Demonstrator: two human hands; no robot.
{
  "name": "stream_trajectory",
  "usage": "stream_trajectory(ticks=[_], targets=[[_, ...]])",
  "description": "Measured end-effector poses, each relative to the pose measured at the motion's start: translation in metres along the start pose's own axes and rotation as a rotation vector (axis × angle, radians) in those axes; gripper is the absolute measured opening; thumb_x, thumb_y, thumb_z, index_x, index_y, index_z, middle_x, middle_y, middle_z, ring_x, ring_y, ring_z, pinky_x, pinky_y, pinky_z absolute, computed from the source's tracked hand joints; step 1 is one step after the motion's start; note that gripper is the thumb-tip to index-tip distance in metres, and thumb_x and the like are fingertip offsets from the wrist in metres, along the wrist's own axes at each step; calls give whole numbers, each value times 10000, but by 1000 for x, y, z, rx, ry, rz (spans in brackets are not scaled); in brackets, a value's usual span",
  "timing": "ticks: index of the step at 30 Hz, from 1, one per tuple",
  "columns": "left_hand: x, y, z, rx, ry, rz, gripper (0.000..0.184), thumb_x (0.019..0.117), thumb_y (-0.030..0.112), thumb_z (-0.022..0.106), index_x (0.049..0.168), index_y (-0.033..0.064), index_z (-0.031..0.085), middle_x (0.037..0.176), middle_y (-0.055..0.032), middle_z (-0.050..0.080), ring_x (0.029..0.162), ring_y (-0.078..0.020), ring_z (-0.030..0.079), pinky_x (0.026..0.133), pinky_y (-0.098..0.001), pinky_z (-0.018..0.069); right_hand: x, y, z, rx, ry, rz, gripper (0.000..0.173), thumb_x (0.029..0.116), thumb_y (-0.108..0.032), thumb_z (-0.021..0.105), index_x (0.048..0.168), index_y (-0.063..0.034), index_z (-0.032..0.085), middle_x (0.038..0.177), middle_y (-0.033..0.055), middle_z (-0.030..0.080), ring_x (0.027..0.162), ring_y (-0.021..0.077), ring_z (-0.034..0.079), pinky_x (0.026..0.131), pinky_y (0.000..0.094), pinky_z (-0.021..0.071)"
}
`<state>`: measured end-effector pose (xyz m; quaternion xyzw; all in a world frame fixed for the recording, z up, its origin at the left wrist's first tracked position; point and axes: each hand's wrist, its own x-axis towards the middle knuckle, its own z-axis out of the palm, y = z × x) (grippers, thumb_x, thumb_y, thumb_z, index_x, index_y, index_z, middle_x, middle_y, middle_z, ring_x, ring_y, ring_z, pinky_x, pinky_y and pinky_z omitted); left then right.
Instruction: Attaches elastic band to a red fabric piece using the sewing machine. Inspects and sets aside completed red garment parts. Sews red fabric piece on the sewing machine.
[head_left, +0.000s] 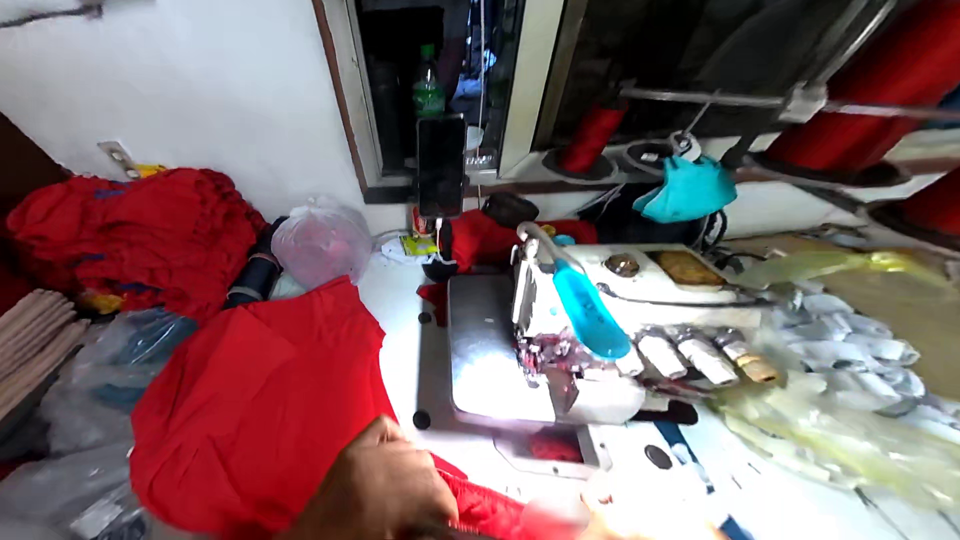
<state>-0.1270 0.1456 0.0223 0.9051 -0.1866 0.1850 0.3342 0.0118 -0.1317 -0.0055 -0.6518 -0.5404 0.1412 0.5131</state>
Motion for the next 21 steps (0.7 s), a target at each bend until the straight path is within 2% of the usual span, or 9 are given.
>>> stream_trajectory(ticks=[3, 5, 7, 10, 12, 14, 17, 19, 21], targets=[[-13, -11, 2, 23, -15, -18, 325, 974, 422, 674, 884, 110, 690, 758, -15, 666, 747, -110, 605, 863, -299, 427, -5, 12, -1, 16, -15, 96, 243, 999, -236, 680, 989, -5, 754, 896, 88, 739, 857, 48, 651, 816, 237, 523], [-17, -11, 4, 59, -30, -46, 265, 972, 372, 677, 931, 111, 689, 804, -18, 679, 776, -117, 612, 848, -302, 434, -6, 18, -2, -42, 13, 58, 222, 998, -259, 687, 1004, -50, 761, 910, 81, 744, 908, 99, 641, 873, 289, 479], [-18, -10, 8, 80, -19, -65, 154, 944, 275, 681, 951, 121, 680, 869, -10, 684, 834, -117, 614, 823, -295, 440, -4, 27, -3, -36, 63, -39, 164, 1000, -279, 687, 1008, -134, 764, 1031, 38, 749, 1034, 107, 663, 942, 305, 512], [-14, -10, 11, 27, -1, -38, 113, 959, 232, 662, 957, 121, 682, 994, -29, 692, 1018, -137, 632, 922, -301, 481, 0, 24, -2, 72, 135, -84, 95, 984, -255, 708, 1026, -203, 775, 1182, 21, 707, 1155, 120, 641, 1008, 306, 533], [-12, -10, 12, -69, -10, -6, 159, 988, 248, 661, 945, 98, 690, 1054, -63, 682, 1141, -171, 614, 1012, -320, 491, 0, 16, -1, 150, 133, -97, 80, 988, -202, 700, 1025, -165, 761, 1099, 15, 715, 1108, 108, 656, 982, 302, 546], [-13, -11, 11, -167, -7, 24, 152, 984, 228, 671, 927, 88, 690, 1029, -67, 686, 1150, -177, 620, 1047, -326, 488, -5, 7, -3, 199, 68, -92, 101, 1006, -174, 670, 1037, -113, 744, 1012, 14, 729, 1026, 65, 670, 923, 249, 547], [-17, -8, 4, -193, -36, 94, 196, 1022, 256, 623, 901, 119, 693, 905, -23, 674, 1025, -143, 641, 1048, -342, 467, -13, 4, -8, 117, -70, -119, 183, 1028, -213, 645, 1002, -60, 742, 878, 69, 731, 873, 93, 679, 840, 269, 526], [-21, -1, -3, -130, -102, 153, 221, 1045, 216, 569, 882, 130, 692, 854, -17, 651, 913, -132, 614, 984, -322, 437, -18, 6, -8, -5, -171, -151, 268, 1028, -268, 641, 968, -39, 765, 713, 107, 651, 688, 171, 584, 757, 337, 441], [-25, 7, -9, -15, -181, 215, 242, 1036, 151, 515, 871, 140, 692, 829, -17, 660, 807, -139, 606, 905, -334, 429, -26, 3, -6, -259, -235, -165, 274, 1029, -300, 621, 973, -81, 774, 681, 92, 643, 647, 227, 566, 779, 401, 429]])
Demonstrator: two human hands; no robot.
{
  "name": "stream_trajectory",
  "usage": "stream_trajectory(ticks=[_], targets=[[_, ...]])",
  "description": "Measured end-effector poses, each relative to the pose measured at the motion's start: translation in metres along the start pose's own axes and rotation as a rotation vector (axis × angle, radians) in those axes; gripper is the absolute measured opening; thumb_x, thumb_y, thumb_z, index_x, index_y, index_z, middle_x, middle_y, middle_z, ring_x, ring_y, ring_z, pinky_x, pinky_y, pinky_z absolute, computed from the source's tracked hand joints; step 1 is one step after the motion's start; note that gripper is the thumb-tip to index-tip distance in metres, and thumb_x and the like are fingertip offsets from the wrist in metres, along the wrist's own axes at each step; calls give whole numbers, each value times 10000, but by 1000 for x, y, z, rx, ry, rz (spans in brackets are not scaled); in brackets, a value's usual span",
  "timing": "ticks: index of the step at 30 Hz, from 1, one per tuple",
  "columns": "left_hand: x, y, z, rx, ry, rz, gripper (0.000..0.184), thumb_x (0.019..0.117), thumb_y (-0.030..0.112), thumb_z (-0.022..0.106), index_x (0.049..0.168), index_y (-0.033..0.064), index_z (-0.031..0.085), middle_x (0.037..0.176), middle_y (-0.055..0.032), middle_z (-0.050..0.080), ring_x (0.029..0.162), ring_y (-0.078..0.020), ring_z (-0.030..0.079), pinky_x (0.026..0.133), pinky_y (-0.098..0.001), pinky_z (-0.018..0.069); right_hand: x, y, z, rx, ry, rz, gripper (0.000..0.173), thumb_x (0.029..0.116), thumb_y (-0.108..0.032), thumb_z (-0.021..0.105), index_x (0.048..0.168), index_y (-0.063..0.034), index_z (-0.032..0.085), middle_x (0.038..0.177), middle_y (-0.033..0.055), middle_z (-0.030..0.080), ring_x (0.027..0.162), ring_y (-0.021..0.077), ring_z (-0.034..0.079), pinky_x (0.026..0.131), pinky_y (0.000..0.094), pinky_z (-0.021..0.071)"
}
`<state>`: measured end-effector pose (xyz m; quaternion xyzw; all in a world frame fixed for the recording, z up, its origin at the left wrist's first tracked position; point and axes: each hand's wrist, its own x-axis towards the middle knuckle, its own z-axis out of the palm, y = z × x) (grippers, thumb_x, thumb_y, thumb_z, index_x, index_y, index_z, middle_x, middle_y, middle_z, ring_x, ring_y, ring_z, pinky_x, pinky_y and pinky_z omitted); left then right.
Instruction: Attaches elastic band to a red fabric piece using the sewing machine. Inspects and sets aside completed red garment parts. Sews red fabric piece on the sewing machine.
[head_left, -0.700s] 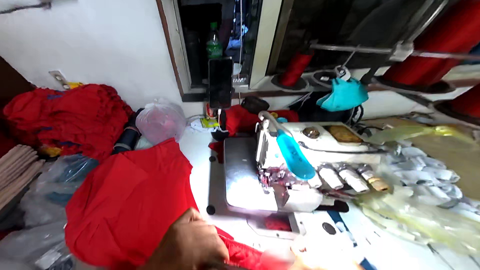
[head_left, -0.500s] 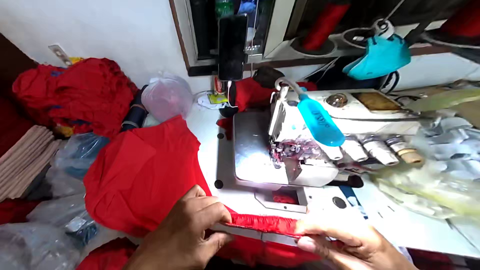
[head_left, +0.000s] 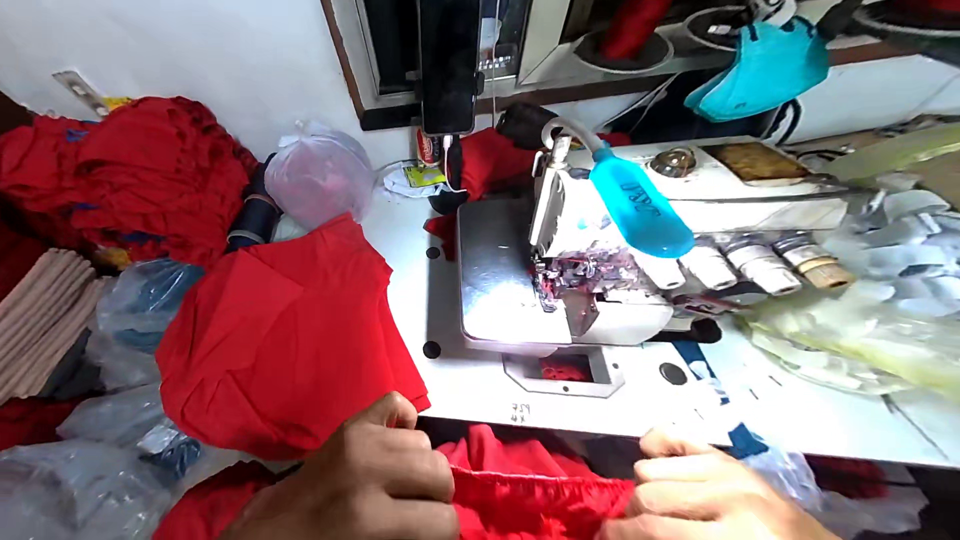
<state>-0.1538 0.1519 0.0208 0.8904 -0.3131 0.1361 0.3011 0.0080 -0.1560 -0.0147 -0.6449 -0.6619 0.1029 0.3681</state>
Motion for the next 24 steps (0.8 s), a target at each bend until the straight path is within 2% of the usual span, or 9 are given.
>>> stream_trajectory(ticks=[2, 4, 7, 11, 17, 24], targets=[[-3, 11, -1, 177, -74, 14, 237, 1026, 115, 502, 890, 147, 693, 820, -14, 646, 733, -157, 563, 824, -335, 419, -3, -12, 6, -327, -4, 72, 248, 1046, -310, 587, 991, -130, 748, 741, 64, 679, 722, 241, 623, 831, 409, 454], [-4, 18, 0, 374, -107, 17, 229, 1028, 84, 496, 899, 138, 677, 825, -18, 627, 722, -169, 533, 781, -324, 402, -6, -19, 15, -576, 63, 123, 214, 1059, -297, 555, 1010, -181, 727, 803, 12, 696, 816, 194, 635, 901, 351, 423], [-10, 21, 0, 556, -119, 13, 226, 1028, 63, 488, 905, 129, 666, 854, -21, 641, 749, -170, 535, 762, -318, 387, -11, -16, 23, -737, 159, 111, 176, 1050, -250, 546, 1034, -196, 712, 843, -15, 688, 865, 168, 604, 940, 317, 360], [-19, 21, -2, 606, -148, 11, 228, 1031, 52, 471, 915, 119, 655, 867, -23, 646, 759, -163, 538, 733, -309, 383, -22, -10, 26, -744, 179, 85, 166, 1039, -225, 564, 1089, -185, 717, 871, -8, 681, 878, 173, 587, 954, 315, 339], [-32, 24, -12, 626, -175, -8, 212, 1047, 77, 459, 971, 111, 653, 867, -29, 609, 743, -171, 504, 719, -307, 372, -25, -11, 19, -705, 153, 79, 150, 1033, -220, 578, 1068, -172, 716, 842, 3, 681, 847, 188, 586, 916, 324, 349], [-42, 27, -18, 612, -155, -52, 222, 1053, 110, 436, 1013, 135, 652, 888, -11, 608, 751, -164, 496, 729, -304, 362, -20, -15, 15, -619, 154, 72, 156, 1041, -224, 583, 1093, -165, 718, 856, 28, 689, 861, 201, 594, 936, 332, 356]])
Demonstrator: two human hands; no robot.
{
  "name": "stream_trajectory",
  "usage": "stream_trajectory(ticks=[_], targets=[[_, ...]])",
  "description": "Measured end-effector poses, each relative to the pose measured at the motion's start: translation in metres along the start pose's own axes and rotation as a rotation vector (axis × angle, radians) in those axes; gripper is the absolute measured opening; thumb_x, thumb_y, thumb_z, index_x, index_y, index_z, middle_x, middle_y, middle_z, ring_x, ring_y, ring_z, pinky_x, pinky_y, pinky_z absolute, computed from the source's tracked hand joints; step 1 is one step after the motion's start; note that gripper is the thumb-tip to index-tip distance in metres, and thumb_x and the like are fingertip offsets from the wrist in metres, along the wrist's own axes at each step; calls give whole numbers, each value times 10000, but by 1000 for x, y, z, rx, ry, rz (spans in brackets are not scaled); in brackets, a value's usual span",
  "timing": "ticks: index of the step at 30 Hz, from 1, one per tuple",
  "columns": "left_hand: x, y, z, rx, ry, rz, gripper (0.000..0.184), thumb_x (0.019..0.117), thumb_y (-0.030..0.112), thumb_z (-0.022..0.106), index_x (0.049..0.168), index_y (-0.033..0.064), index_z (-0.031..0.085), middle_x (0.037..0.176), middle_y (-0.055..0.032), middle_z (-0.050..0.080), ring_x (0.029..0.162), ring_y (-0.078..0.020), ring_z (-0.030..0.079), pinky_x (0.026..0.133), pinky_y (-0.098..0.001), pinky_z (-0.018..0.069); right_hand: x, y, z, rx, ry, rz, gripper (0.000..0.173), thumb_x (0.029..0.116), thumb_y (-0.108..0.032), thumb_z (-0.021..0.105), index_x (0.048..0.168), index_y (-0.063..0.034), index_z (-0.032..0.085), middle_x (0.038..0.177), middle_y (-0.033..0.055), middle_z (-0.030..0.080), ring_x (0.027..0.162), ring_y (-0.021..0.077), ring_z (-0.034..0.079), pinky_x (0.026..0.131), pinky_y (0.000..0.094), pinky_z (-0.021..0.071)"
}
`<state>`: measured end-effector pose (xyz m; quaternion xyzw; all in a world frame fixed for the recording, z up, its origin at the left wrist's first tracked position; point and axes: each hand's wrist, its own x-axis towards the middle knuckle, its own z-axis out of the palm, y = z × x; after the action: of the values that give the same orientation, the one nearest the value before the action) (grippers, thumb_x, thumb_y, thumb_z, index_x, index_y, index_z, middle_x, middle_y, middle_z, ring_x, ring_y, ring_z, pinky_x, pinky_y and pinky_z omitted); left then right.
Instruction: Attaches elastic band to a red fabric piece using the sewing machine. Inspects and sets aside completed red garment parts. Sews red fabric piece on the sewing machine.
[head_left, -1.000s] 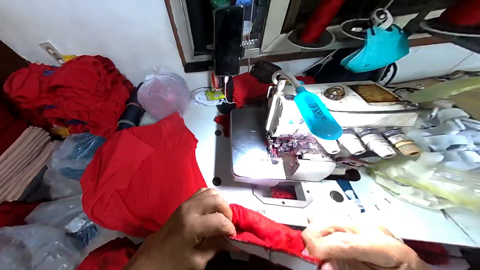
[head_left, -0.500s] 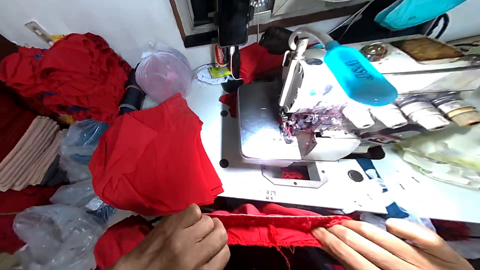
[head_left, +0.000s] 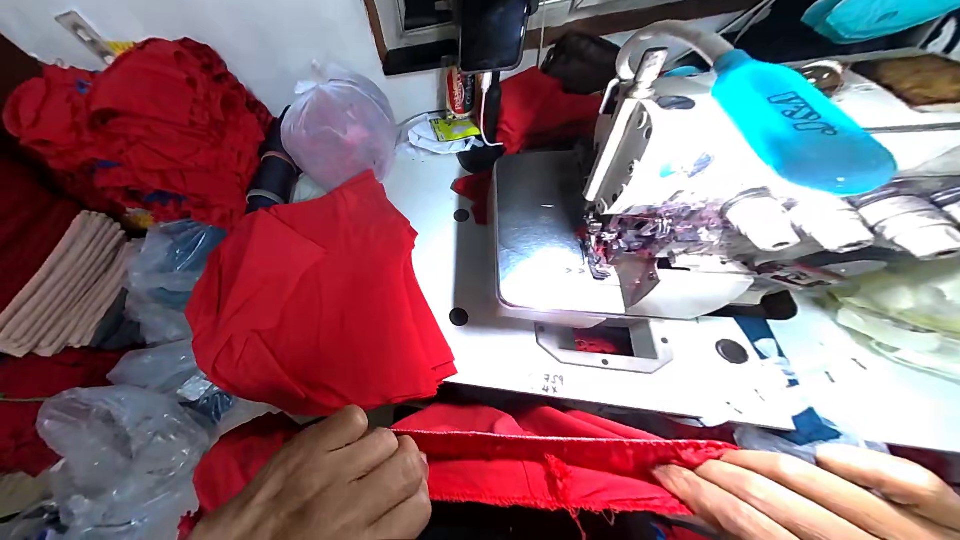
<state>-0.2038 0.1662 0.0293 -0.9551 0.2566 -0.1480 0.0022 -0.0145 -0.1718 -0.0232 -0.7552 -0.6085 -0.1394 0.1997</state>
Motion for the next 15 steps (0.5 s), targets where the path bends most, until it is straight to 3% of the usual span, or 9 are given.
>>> stream_trajectory(ticks=[4, 9, 12, 15], targets=[[-2, 4, 1, -23, 20, -19, 215, 1052, 104, 442, 997, 136, 647, 881, -14, 604, 757, -171, 492, 741, -310, 356, 6, -7, -1, 105, 75, -11, 199, 1020, -260, 651, 1170, -144, 712, 887, 40, 684, 875, 191, 584, 951, 303, 355], [-9, 8, -4, -17, -14, -41, 224, 1057, 110, 436, 1017, 123, 656, 895, -30, 612, 770, -192, 508, 750, -324, 371, 8, -10, -4, 50, 82, -78, 76, 1043, -196, 583, 1069, -127, 597, 917, 47, 642, 897, 177, 570, 953, 286, 356], [-16, 5, -5, -97, -29, -50, 238, 1058, 115, 435, 1023, 125, 670, 904, -28, 639, 776, -194, 530, 755, -329, 383, 6, -7, -5, 58, 17, -89, 71, 1044, -170, 571, 1063, -132, 628, 927, 44, 677, 896, 189, 584, 901, 307, 373], [-17, 6, -8, -383, -4, -76, 225, 1051, 128, 479, 1011, 119, 700, 883, -39, 665, 782, -189, 565, 820, -330, 404, 13, -7, -7, 367, -41, -38, 141, 1027, -188, 637, 999, -74, 715, 917, 103, 748, 868, 229, 624, 869, 344, 394]])
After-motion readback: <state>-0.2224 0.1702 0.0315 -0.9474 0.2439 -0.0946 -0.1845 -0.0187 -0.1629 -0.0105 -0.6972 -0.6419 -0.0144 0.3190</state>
